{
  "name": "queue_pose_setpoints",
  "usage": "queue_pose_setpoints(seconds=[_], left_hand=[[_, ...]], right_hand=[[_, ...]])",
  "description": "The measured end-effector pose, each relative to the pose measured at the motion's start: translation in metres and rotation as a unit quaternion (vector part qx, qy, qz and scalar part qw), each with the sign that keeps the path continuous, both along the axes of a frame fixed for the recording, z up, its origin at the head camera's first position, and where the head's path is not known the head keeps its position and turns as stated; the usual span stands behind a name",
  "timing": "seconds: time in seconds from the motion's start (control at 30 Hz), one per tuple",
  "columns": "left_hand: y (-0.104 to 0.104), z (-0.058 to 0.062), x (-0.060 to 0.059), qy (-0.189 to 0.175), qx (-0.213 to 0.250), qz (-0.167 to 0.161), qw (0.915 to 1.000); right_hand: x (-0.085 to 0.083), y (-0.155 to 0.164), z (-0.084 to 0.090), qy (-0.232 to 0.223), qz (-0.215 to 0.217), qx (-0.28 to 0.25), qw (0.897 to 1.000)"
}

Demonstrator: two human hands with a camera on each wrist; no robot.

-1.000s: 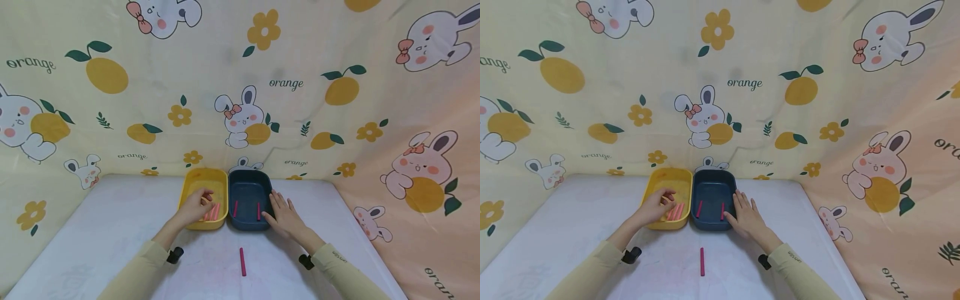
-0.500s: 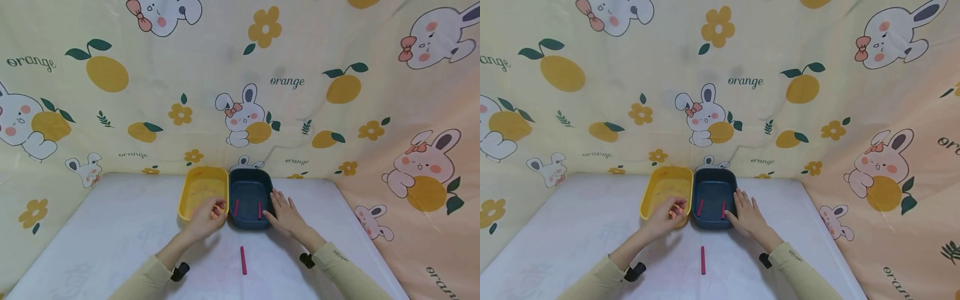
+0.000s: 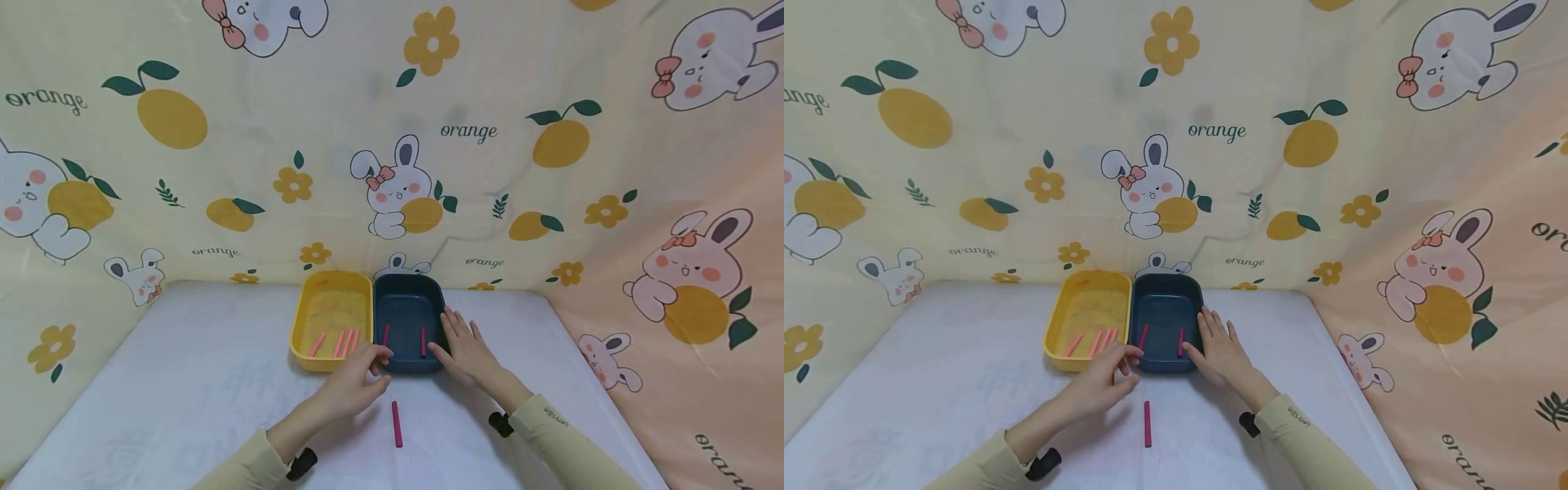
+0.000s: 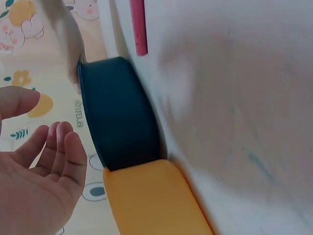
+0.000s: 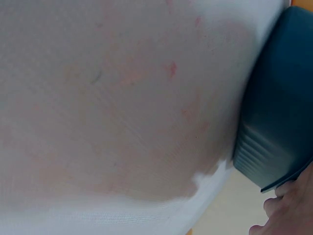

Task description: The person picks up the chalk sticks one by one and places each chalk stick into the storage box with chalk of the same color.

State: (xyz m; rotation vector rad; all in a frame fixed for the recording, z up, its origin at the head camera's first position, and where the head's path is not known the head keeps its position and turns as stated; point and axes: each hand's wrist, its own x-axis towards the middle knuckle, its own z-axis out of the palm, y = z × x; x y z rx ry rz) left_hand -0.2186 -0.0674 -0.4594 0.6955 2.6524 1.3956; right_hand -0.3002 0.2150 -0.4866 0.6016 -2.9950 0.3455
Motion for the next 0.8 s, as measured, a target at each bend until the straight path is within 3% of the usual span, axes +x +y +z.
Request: queue_pose_setpoints(seconds=[0.23,0.43,0.8], left_hand=[[0.006,-0.006,0.005,0.016,-0.03,-0.038,0.9987],[0.013,-0.013,0.009,0.001,-0.062,-0.065,0.9959],[0.02,-0.023,0.008,0.012,-0.163,-0.086,0.9827]], right_hand=[[0.001,0.0,0.0,0.002,-0.003,0.0,1.0],[0.0,0.001,-0.001,0.005,-0.001,0.001,1.0],[-0.001,0.001,-0.002,0.008,0.001,-0.002,1.0]])
